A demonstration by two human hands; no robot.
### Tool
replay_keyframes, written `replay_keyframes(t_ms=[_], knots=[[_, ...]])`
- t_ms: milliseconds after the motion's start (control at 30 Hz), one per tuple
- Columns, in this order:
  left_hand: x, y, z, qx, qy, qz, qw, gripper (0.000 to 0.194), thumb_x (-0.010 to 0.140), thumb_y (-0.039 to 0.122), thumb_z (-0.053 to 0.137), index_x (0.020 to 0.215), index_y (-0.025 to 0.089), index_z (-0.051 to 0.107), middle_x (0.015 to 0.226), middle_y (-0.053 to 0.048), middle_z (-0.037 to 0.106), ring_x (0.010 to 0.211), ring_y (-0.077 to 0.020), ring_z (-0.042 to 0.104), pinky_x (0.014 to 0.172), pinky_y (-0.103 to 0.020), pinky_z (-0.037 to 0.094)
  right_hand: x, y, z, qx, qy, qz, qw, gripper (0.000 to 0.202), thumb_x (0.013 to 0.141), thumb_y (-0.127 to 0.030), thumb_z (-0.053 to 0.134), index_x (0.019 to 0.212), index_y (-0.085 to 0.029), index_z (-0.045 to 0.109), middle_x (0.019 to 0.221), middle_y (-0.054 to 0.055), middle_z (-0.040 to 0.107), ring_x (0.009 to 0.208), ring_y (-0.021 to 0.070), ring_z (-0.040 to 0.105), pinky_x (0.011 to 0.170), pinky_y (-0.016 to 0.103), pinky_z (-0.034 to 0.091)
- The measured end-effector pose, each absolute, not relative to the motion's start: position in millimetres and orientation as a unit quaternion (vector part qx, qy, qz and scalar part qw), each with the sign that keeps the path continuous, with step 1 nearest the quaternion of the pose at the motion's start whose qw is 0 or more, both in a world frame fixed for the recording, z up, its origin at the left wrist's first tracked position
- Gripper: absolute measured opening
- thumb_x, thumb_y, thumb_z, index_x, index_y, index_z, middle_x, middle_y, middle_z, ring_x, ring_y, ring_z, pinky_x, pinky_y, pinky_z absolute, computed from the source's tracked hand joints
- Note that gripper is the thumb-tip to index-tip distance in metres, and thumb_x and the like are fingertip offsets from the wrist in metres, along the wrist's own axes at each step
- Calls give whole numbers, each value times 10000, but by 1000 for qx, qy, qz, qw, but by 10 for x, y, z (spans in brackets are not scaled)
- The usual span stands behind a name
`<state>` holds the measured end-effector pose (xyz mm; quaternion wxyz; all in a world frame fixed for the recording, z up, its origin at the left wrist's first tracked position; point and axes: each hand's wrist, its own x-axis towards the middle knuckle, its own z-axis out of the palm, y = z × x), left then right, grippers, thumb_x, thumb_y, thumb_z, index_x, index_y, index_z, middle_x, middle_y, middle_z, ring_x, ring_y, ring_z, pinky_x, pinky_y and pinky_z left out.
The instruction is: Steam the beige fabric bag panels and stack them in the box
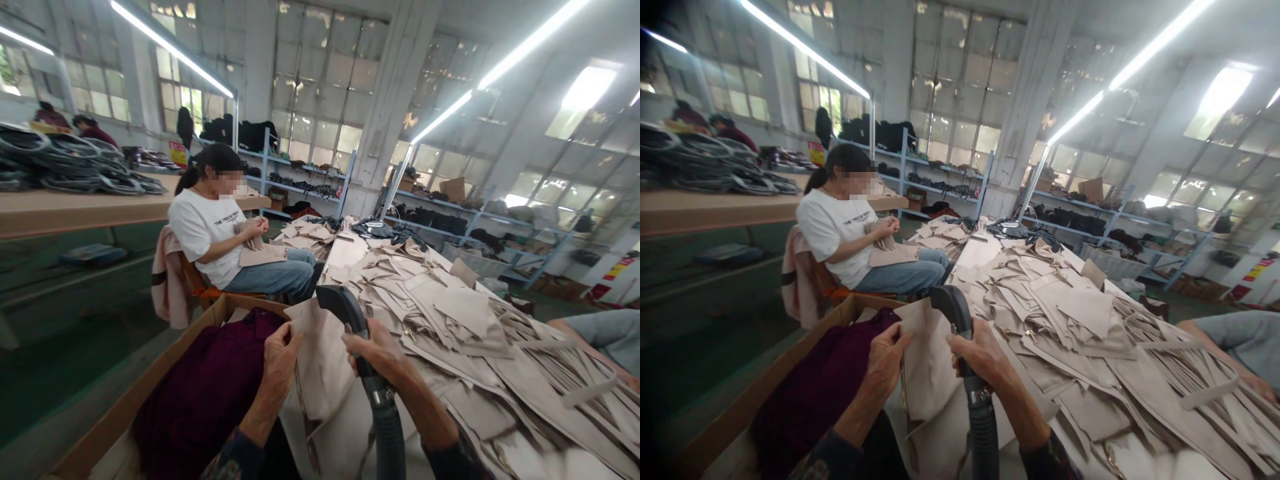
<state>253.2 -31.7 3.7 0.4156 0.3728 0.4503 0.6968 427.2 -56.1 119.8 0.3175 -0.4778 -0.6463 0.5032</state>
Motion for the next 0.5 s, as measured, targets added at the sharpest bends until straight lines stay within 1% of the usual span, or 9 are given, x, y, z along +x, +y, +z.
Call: replay_keyframes(t_ms=[167,267,333,400,500], knots=[[2518,-315,53,374,449,697,415,407,640,442,688,901,132,650,760,-47,670,709,-186,601,621,-255,472,4436,-715,1193,-464,-654,521,294,228,790,-356,589,840,-161,483,580,-35,549,456,92,529,435,211,479],[2532,-313,38,404,443,688,408,373,683,435,665,915,143,653,799,-37,670,755,-183,602,652,-248,471,4368,-805,1178,-450,-664,531,275,224,765,-348,598,804,-164,476,541,-44,536,422,88,506,401,199,450],[2549,-316,23,422,445,681,400,331,696,403,659,909,149,656,818,-25,669,775,-176,599,670,-239,468,4287,-792,1178,-452,-666,530,269,216,755,-344,592,774,-163,475,528,-41,533,412,84,496,393,192,438],[2560,-307,24,427,456,679,386,289,695,363,655,885,145,657,808,-19,667,764,-170,594,669,-237,465,4240,-729,1189,-469,-656,520,281,214,759,-348,587,781,-164,478,537,-34,541,422,88,510,401,194,447],[2539,-226,115,410,483,692,346,258,685,324,628,851,128,648,753,-26,655,681,-161,569,617,-250,456,4330,-640,1227,-495,-637,499,318,228,765,-364,598,810,-176,477,558,-36,541,451,102,535,425,214,475]])
